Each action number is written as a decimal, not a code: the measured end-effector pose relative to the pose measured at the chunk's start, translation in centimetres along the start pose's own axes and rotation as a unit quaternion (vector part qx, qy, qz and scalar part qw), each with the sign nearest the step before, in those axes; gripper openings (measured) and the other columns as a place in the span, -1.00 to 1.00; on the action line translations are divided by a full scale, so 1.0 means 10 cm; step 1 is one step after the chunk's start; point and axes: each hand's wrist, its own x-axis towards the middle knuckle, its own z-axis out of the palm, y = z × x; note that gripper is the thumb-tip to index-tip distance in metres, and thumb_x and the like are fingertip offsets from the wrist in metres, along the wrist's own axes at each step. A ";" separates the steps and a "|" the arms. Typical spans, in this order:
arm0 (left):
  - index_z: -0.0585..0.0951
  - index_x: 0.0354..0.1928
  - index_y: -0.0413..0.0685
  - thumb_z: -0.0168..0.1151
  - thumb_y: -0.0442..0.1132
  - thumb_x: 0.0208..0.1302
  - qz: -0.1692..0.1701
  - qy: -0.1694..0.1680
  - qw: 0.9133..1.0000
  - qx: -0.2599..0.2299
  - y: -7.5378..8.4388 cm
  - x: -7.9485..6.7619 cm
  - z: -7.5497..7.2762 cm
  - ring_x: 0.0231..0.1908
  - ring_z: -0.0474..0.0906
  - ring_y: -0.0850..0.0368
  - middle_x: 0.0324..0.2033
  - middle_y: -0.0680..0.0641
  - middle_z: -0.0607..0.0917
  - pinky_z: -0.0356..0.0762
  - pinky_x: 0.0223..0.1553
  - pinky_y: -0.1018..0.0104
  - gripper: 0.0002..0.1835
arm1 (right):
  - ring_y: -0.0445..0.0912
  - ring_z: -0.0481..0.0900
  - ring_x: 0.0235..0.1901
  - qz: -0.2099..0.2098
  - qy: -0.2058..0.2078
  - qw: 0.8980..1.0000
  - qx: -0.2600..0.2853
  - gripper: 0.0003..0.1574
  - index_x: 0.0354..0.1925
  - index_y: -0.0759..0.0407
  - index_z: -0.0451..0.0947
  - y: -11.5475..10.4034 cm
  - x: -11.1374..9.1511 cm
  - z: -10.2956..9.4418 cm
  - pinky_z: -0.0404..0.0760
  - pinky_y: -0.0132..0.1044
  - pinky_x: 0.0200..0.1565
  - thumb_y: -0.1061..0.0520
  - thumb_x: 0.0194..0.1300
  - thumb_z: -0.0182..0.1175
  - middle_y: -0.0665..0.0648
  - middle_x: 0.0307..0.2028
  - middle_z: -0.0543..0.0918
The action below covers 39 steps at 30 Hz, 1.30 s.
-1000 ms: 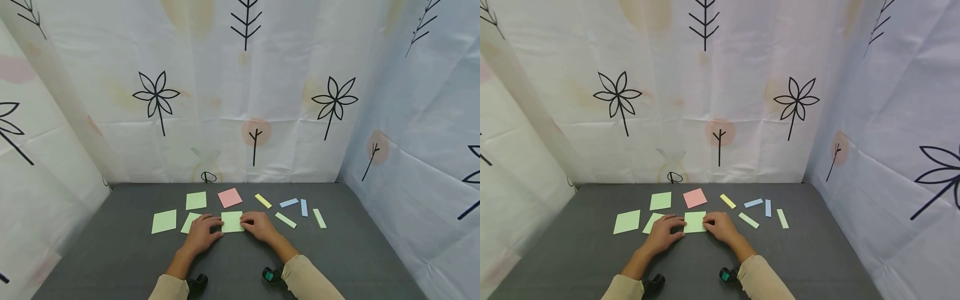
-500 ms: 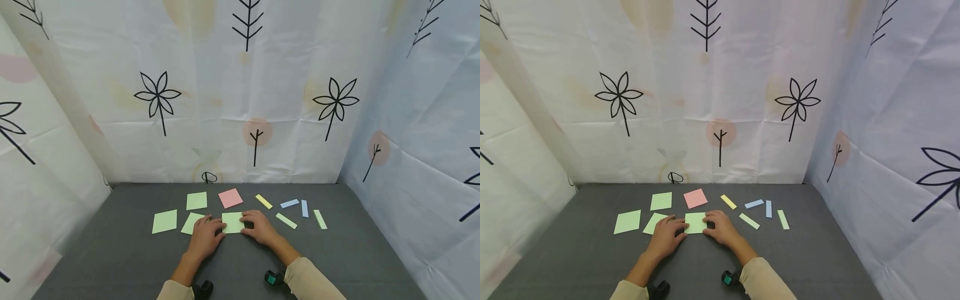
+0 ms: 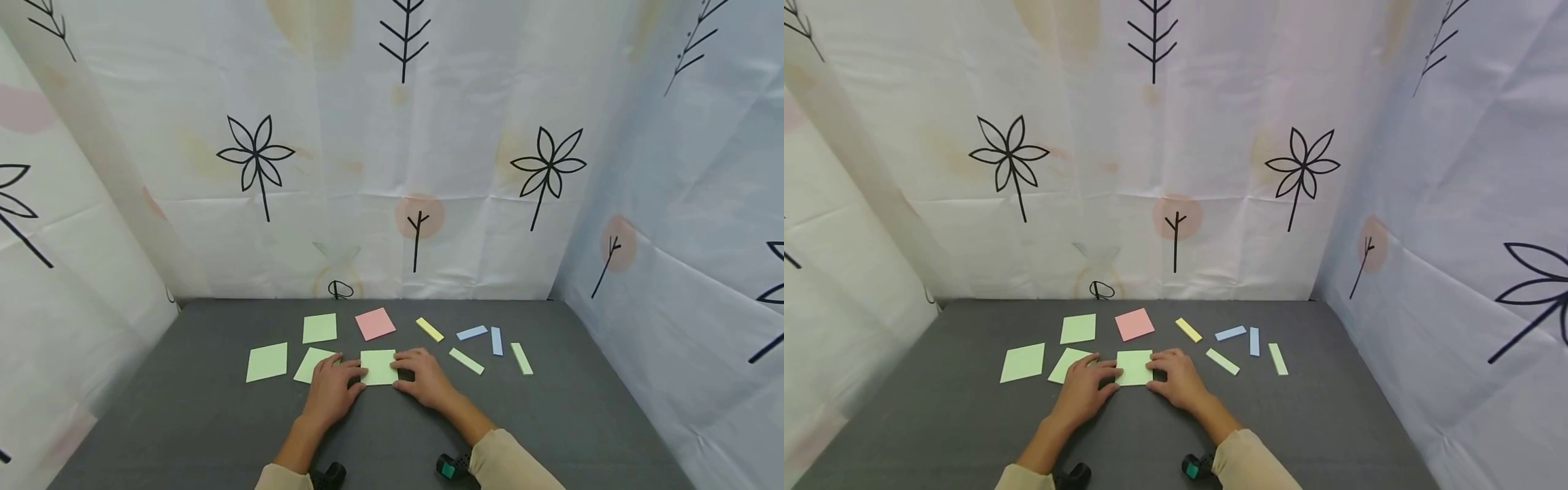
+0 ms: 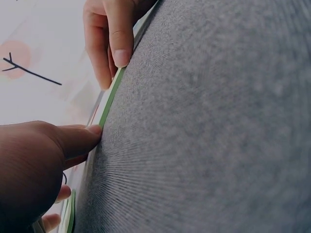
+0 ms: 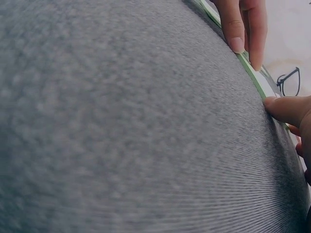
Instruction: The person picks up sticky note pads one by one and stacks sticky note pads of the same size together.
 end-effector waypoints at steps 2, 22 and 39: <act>0.76 -0.09 0.07 0.46 -0.15 0.08 -0.003 -0.001 1.000 -0.004 -0.01 0.00 0.00 0.19 0.41 -0.22 -0.01 -0.02 0.70 0.19 0.21 -0.22 -0.70 | 0.09 0.48 0.09 0.001 0.003 1.000 0.000 -0.57 0.00 0.18 0.68 0.00 -0.01 0.01 0.43 0.09 0.08 0.11 0.14 0.42 0.16 0.07 0.63; 0.75 -0.06 0.07 0.45 -0.12 0.10 -0.030 0.009 0.998 -0.049 -0.03 -0.01 0.02 0.23 0.38 -0.20 0.03 -0.03 0.68 0.18 0.20 -0.27 -0.68 | 0.09 0.48 0.07 0.009 0.011 1.000 0.003 -0.58 -0.02 0.19 0.68 -0.05 0.00 0.01 0.42 0.10 0.07 0.14 0.12 0.43 0.16 0.05 0.63; 0.74 -0.01 0.14 0.42 -0.12 0.13 -0.037 0.001 0.998 -0.050 -0.02 -0.01 0.06 0.27 0.31 -0.20 0.13 0.01 0.62 0.09 0.23 -0.27 -0.67 | 0.09 0.49 0.05 0.002 0.030 0.999 0.013 -0.58 -0.04 0.21 0.69 -0.02 -0.01 0.04 0.44 0.09 0.05 0.15 0.10 0.45 0.18 0.05 0.64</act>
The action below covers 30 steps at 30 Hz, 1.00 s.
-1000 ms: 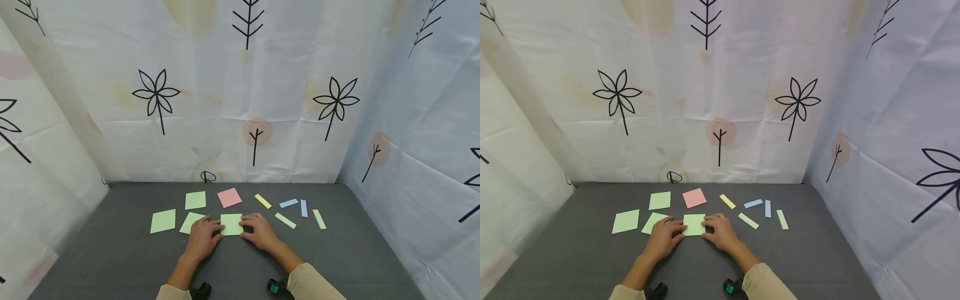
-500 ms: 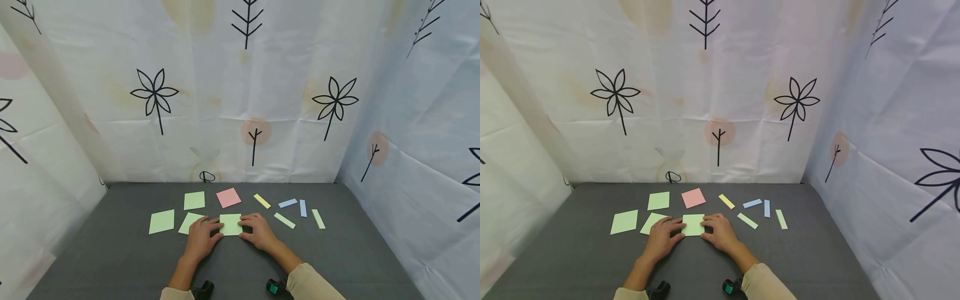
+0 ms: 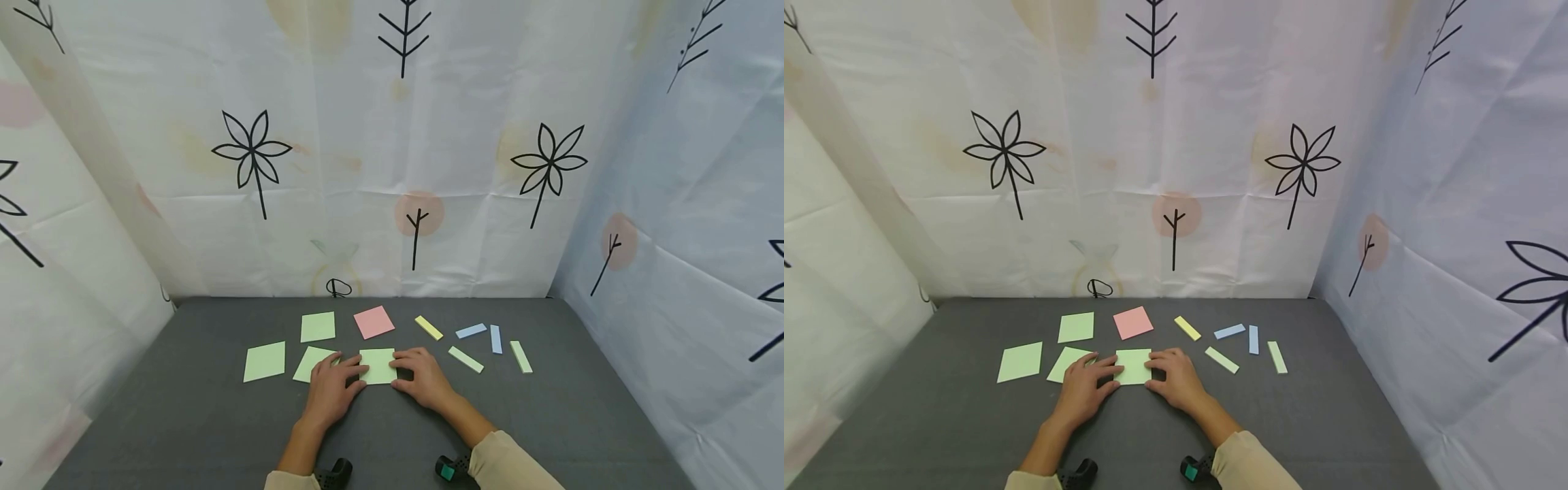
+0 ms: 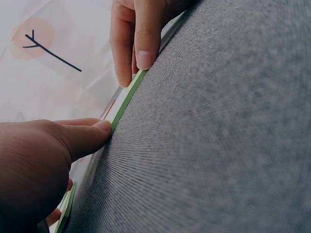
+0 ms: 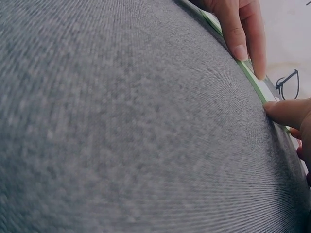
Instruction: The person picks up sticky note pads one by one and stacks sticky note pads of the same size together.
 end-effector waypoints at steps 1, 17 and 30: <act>0.74 -0.01 0.14 0.42 -0.12 0.13 0.000 0.000 1.000 0.001 0.00 0.00 0.00 0.27 0.31 -0.20 0.13 0.01 0.62 0.09 0.23 -0.27 -0.67 | 0.09 0.49 0.06 0.001 -0.002 1.000 0.001 -0.58 -0.03 0.21 0.69 0.00 0.00 0.00 0.44 0.09 0.05 0.15 0.10 0.45 0.18 0.06 0.64; 0.71 -0.05 -0.12 0.37 -0.31 0.18 0.046 -0.014 0.999 0.006 0.10 0.01 0.02 0.10 0.49 -0.07 0.05 -0.11 0.64 0.38 0.17 -0.01 -0.73 | 0.09 0.49 0.05 0.006 -0.003 1.000 0.002 -0.57 -0.05 0.20 0.69 -0.01 0.01 -0.01 0.42 0.10 0.06 0.15 0.08 0.46 0.17 0.04 0.64; 0.68 -0.01 -0.21 0.34 -0.38 0.20 0.015 -0.023 0.996 -0.087 0.07 -0.01 0.00 0.18 0.45 -0.18 0.13 -0.20 0.58 0.34 0.19 -0.07 -0.71 | 0.08 0.49 0.06 0.007 -0.009 1.000 -0.005 -0.57 -0.03 0.17 0.69 -0.01 0.01 -0.02 0.45 0.06 0.06 0.12 0.09 0.45 0.15 0.04 0.64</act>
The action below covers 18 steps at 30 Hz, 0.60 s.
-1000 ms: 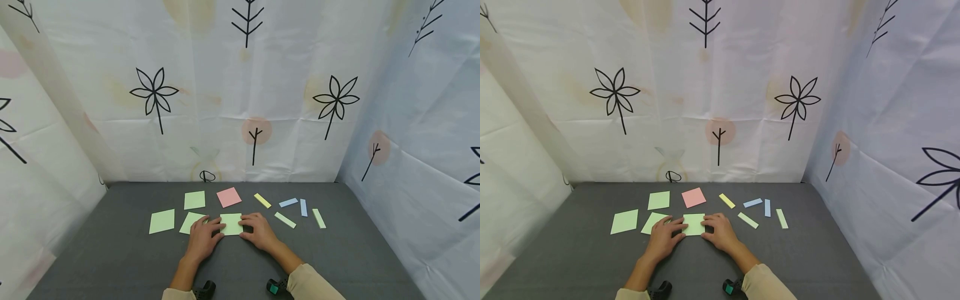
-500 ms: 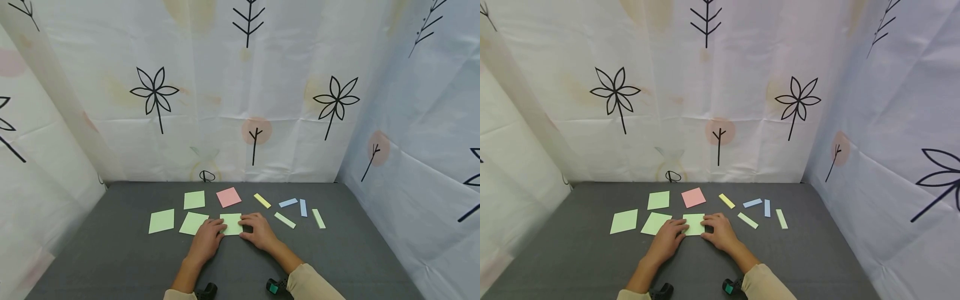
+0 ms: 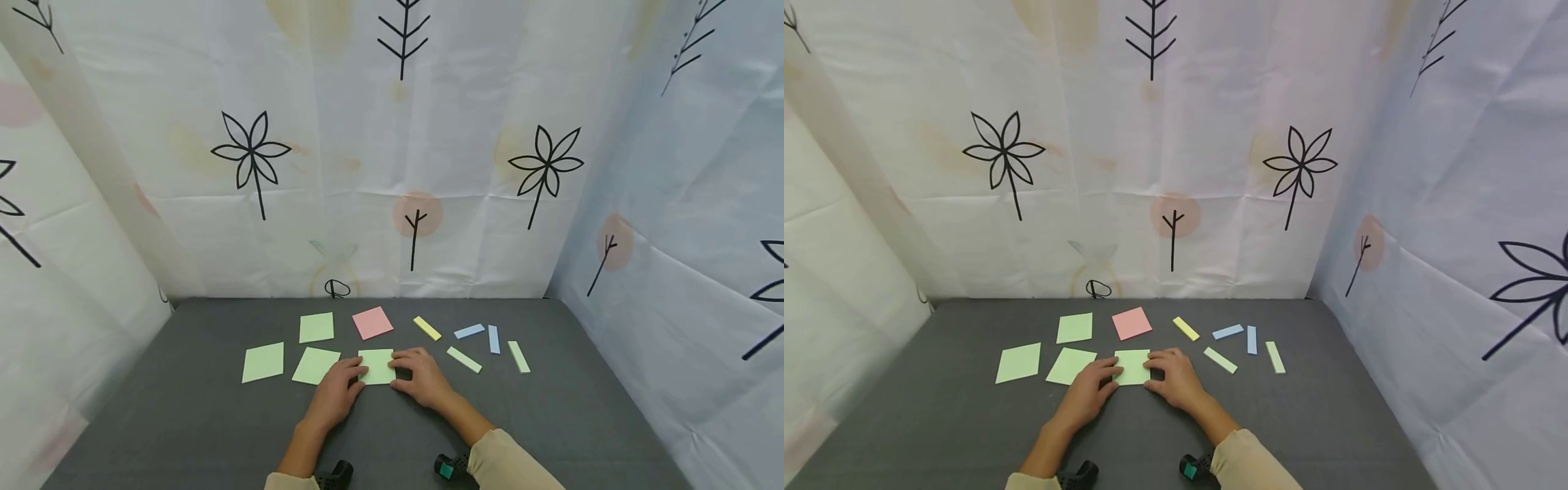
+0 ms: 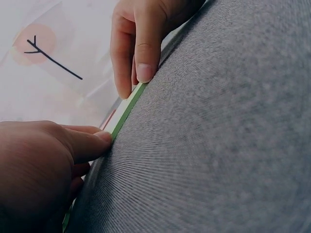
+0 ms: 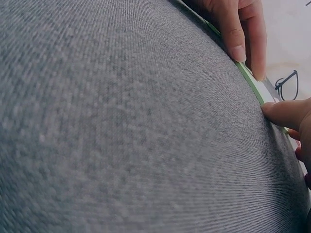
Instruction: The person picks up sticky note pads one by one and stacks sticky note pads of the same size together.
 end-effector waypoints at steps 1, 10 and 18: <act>0.68 -0.01 -0.21 0.34 -0.37 0.19 -0.001 -0.001 1.000 -0.002 -0.01 0.00 0.00 0.18 0.45 -0.18 0.13 -0.21 0.58 0.34 0.19 -0.08 -0.71 | 0.08 0.49 0.06 -0.003 -0.002 1.000 0.001 -0.57 -0.03 0.17 0.69 0.00 0.01 0.00 0.44 0.07 0.06 0.12 0.09 0.45 0.15 0.04 0.64; 0.70 -0.03 -0.21 0.36 -0.38 0.17 0.007 -0.004 1.000 -0.003 -0.07 0.01 0.02 0.17 0.46 -0.18 0.11 -0.20 0.58 0.34 0.19 -0.08 -0.71 | 0.10 0.55 -0.01 -0.033 0.001 0.998 0.058 -0.63 -0.05 0.25 0.67 0.12 0.20 -0.08 0.45 0.05 0.04 0.09 0.21 0.36 0.20 -0.03 0.67; 0.68 -0.02 -0.23 0.33 -0.41 0.19 0.020 -0.017 1.000 -0.011 -0.06 0.01 -0.01 0.17 0.44 -0.22 0.12 -0.24 0.57 0.33 0.18 -0.12 -0.71 | 0.16 0.55 0.07 0.024 0.001 0.995 0.102 -0.64 0.02 0.31 0.62 0.21 0.48 -0.10 0.45 0.10 0.08 0.12 0.34 0.24 0.27 0.02 0.63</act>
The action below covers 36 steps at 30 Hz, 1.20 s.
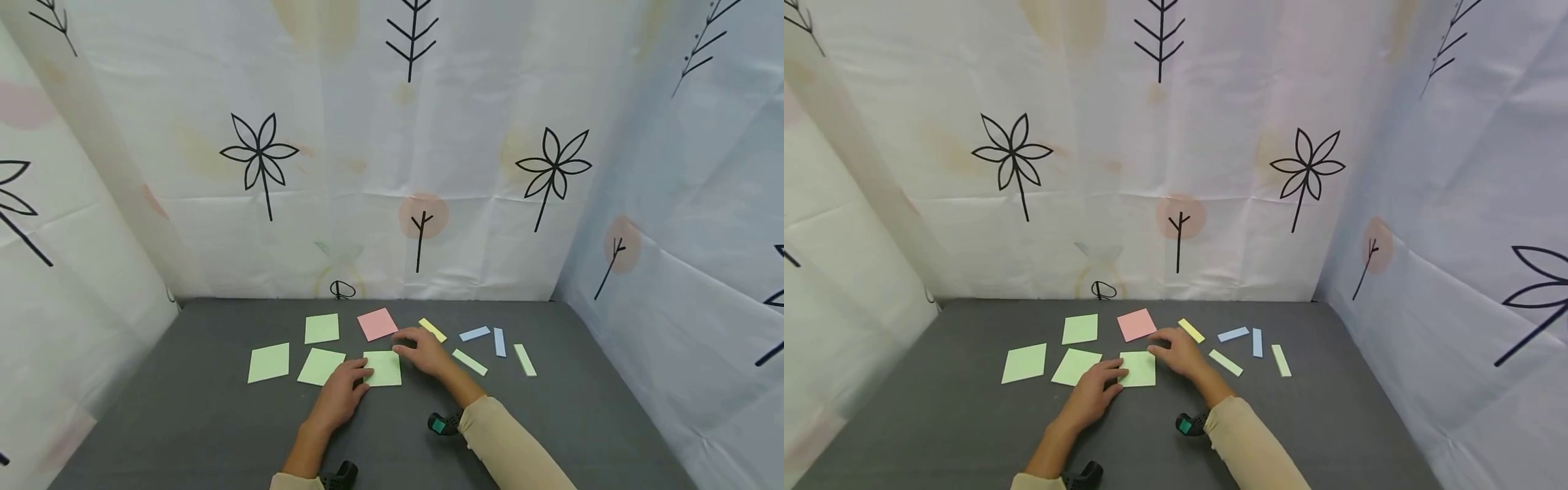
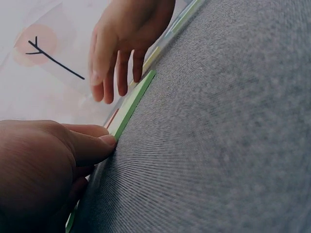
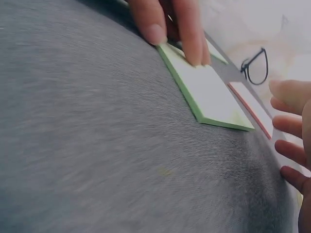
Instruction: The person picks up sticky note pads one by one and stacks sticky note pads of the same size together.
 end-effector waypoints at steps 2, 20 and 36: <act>0.68 -0.01 -0.23 0.32 -0.40 0.20 -0.002 -0.003 1.000 0.001 0.01 0.00 -0.01 0.18 0.43 -0.22 0.13 -0.24 0.56 0.33 0.19 -0.11 -0.71 | 0.18 0.52 0.10 0.013 0.001 1.000 0.014 -0.64 0.05 0.32 0.61 0.03 0.06 0.02 0.44 0.11 0.11 0.16 0.34 0.23 0.30 0.06 0.61; 0.69 0.00 -0.21 0.34 -0.40 0.19 -0.009 -0.021 1.000 0.014 0.01 0.02 -0.01 0.19 0.43 -0.20 0.14 -0.22 0.56 0.34 0.19 -0.10 -0.69 | 0.22 0.24 0.34 0.025 -0.076 0.990 -0.116 -0.55 0.23 0.24 0.50 0.15 0.23 0.03 0.19 0.22 0.26 0.18 0.43 0.05 0.24 0.26 0.47; 0.69 -0.01 -0.23 0.34 -0.41 0.18 0.000 -0.005 1.000 0.014 0.01 0.00 -0.02 0.18 0.44 -0.20 0.14 -0.22 0.57 0.34 0.18 -0.11 -0.70 | 0.18 0.28 0.33 0.038 -0.070 0.980 -0.184 -0.47 0.25 0.24 0.49 0.17 -0.02 -0.13 0.23 0.09 0.28 0.13 0.34 0.21 0.21 0.27 0.46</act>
